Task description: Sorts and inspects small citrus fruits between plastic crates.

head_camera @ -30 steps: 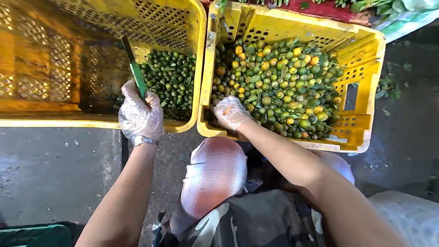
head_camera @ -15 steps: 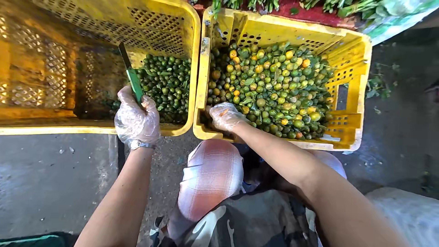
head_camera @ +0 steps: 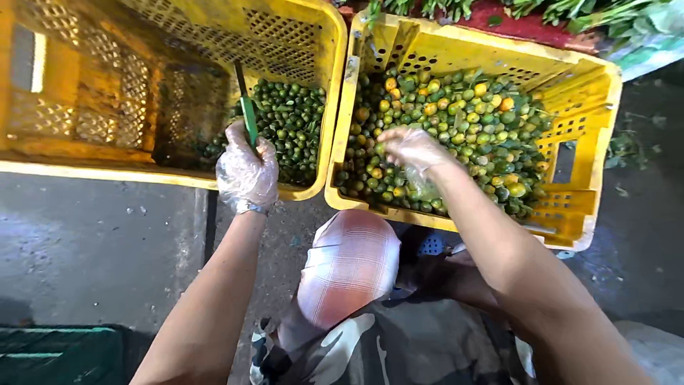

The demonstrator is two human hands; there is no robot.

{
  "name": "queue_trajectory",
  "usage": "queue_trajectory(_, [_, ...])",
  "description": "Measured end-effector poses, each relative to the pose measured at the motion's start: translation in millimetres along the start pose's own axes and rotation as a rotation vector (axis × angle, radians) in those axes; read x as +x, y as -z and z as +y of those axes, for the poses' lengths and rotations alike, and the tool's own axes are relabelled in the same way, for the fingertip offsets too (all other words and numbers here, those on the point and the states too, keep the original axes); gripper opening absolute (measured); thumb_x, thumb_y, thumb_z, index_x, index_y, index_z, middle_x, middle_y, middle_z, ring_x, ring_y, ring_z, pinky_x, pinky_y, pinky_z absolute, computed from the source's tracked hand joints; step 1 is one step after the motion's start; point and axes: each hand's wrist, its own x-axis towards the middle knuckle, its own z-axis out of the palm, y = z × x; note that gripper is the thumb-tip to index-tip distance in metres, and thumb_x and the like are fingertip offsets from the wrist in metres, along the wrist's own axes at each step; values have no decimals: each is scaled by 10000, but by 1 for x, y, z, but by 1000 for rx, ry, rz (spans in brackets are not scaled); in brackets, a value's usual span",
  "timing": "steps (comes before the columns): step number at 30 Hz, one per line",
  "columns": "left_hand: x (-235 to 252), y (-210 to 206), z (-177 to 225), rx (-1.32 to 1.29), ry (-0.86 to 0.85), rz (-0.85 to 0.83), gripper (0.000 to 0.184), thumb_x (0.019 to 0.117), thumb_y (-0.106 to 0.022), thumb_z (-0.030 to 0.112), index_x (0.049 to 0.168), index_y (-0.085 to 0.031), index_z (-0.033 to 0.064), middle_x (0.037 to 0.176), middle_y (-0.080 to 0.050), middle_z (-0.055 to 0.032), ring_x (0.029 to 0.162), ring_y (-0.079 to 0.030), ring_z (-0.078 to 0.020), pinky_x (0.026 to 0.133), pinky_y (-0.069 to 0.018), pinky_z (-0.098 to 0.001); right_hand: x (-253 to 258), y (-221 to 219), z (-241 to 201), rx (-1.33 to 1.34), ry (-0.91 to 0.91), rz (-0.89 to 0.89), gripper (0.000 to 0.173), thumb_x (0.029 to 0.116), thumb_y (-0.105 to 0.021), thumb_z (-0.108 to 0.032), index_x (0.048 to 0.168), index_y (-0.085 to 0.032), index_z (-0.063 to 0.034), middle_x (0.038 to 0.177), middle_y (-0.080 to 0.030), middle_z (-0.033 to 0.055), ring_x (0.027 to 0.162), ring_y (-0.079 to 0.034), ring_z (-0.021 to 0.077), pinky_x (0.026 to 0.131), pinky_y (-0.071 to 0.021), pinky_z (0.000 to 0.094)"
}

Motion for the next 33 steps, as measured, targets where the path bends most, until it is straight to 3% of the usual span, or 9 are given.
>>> queue_trajectory(6, [-10,36,25,-90,67,-139,483,1085,-400,303,1526,-436,108,1227,-670,-276,1134,-654,-460,948,-469,-657,-33,5,-68,672,200,-214,290,1036,-456,-44,1265,-630,-80,1037,-709,37,802,-683,96,712,-588,237])
queue_trajectory(9, [-18,47,34,-126,59,-93,460,1089,-427,265,1486,-483,42,1190,-668,-313,1107,-649,-500,939,-465,-664,-30,-8,-79,866,195,-338,354,1118,-310,-142,1353,-562,-58,1158,-725,94,925,-734,163,796,-612,280])
queue_trajectory(12, [-20,58,40,-152,51,-71,446,1067,-481,209,1468,-493,17,1172,-676,-304,1104,-651,-491,942,-473,-648,-19,-24,-83,1014,178,-423,369,1096,-317,-112,1327,-582,-1,1205,-720,161,1017,-741,253,862,-621,354])
queue_trajectory(16, [-19,61,39,-177,44,-65,451,1057,-481,207,1468,-500,25,1153,-687,-290,1077,-664,-478,918,-490,-633,-18,-26,-82,750,248,-420,422,1039,-338,11,1405,-541,-39,1287,-681,93,1066,-713,173,923,-595,301])
queue_trajectory(20, [-18,51,33,-194,12,-27,447,1050,-477,221,1444,-523,14,1127,-695,-287,1058,-671,-473,901,-492,-631,-15,-41,-98,490,226,-124,300,988,-610,-15,1284,-634,-48,1082,-741,56,818,-724,115,710,-612,263])
queue_trajectory(24, [-17,46,32,-184,3,-30,447,1063,-468,224,1445,-519,-3,1150,-685,-295,1073,-667,-457,939,-482,-611,-9,-30,-101,-171,505,123,629,998,-645,-332,1568,-429,-178,1477,-585,72,1073,-695,157,883,-577,379])
queue_trajectory(27, [-11,39,26,-132,25,-109,458,1085,-432,255,1486,-488,43,1180,-683,-283,1103,-667,-442,963,-478,-606,2,-18,-53,-291,367,363,366,1011,-598,-351,1311,-633,-145,1214,-690,95,1067,-684,224,937,-564,476])
queue_trajectory(29, [-8,37,22,-107,33,-151,470,1084,-435,285,1514,-458,96,1198,-688,-250,1113,-670,-429,953,-490,-610,-1,-30,-27,-510,157,168,341,974,-625,-439,1161,-709,-167,1099,-721,115,1058,-690,300,919,-545,603])
queue_trajectory(33, [-10,22,13,-72,5,-110,493,1084,-424,366,1516,-420,129,1185,-677,-279,1046,-675,-501,835,-499,-706,-32,-77,-47,-786,8,-139,403,977,-604,-478,1148,-732,-138,1218,-701,160,1193,-636,382,941,-486,671])
